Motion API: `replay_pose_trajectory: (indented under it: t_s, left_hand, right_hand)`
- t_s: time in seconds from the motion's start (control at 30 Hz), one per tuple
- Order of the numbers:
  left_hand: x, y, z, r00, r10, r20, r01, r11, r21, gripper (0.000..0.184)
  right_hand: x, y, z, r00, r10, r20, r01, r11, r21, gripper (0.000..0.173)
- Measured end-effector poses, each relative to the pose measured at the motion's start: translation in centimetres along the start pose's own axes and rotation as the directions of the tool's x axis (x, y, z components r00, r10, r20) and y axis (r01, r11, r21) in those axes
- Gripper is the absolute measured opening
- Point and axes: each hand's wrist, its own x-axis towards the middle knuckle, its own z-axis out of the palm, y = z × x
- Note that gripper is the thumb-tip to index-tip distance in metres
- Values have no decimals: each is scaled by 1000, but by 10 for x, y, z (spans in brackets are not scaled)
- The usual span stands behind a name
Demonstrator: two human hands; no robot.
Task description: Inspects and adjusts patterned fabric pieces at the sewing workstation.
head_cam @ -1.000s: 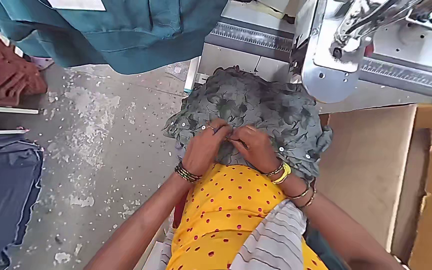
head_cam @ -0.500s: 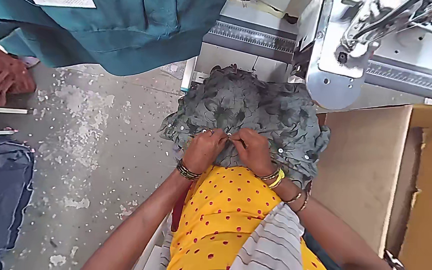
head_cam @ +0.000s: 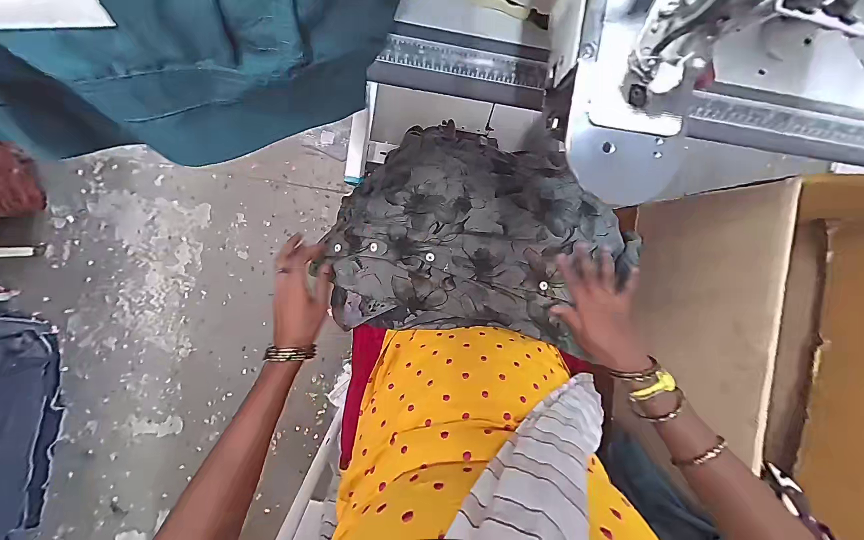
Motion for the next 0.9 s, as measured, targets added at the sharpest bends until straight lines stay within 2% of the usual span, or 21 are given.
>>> replay_pose_trajectory:
  t_s: [0.03,0.07,0.1,0.13,0.17,0.2,0.23,0.27,0.3,0.33,0.43,0.53,0.57,0.63,0.7,0.77,0.8,0.83,0.9]
  left_hand:
    - [2,-11,-1,980,-197,6,197,978,-68,45]
    - [5,-17,-3,916,-395,66,400,907,-130,50]
    - [11,-22,-3,816,-553,167,577,797,-177,58]
    - [18,-28,1,696,-657,288,715,669,-203,67]
    - [25,-30,7,600,-704,381,798,563,-216,78]
    - [33,-31,14,549,-709,444,834,500,-232,86]
    - [40,-30,19,534,-700,475,843,483,-236,89]
    - [48,-28,22,543,-686,484,837,490,-245,90]
    - [55,-29,22,574,-666,477,815,524,-248,90]
    - [62,-31,22,617,-639,459,781,568,-259,89]
    - [80,-25,18,704,-553,445,701,643,-309,89]
    - [91,-15,15,762,-495,417,636,692,-341,78]
    - [92,-7,14,777,-494,390,619,712,-331,74]
    - [90,13,9,809,-516,281,584,755,-297,66]
    - [87,35,0,843,-512,163,537,782,-318,54]
    - [84,42,-14,874,-482,-66,426,824,-375,40]
    - [83,40,-26,870,-453,-196,371,862,-346,42]
    - [80,35,-38,866,-398,-303,335,911,-240,44]
    - [68,27,-45,897,-284,-340,309,951,19,56]
  right_hand:
    - [-15,23,1,989,149,-11,-148,989,18,88]
    - [-27,41,2,952,306,-16,-303,947,110,82]
    - [-37,57,6,891,454,-7,-437,862,255,73]
    - [-44,66,8,799,597,76,-569,710,415,65]
    - [-47,71,11,682,703,204,-676,499,542,61]
    - [-46,74,15,563,756,333,-736,276,618,62]
    - [-46,73,20,476,763,437,-734,71,675,67]
    - [-47,74,24,430,748,505,-707,-68,704,76]
    - [-45,71,25,419,739,528,-675,-135,725,83]
    - [-42,68,23,440,729,525,-649,-146,747,89]
    - [-40,68,24,536,690,487,-637,-48,770,98]
    - [-31,55,7,489,733,472,-739,61,671,99]
    - [-27,45,-7,478,754,450,-771,115,626,98]
    - [-20,32,-24,508,762,401,-792,231,565,92]
    - [-13,28,-27,575,750,327,-774,367,516,71]
    - [-10,35,-31,671,731,129,-696,559,450,50]
    - [-8,42,-40,685,729,-2,-664,626,409,47]
    - [-6,52,-48,657,742,-137,-660,653,370,48]
    - [-7,68,-53,553,789,-269,-725,614,311,53]
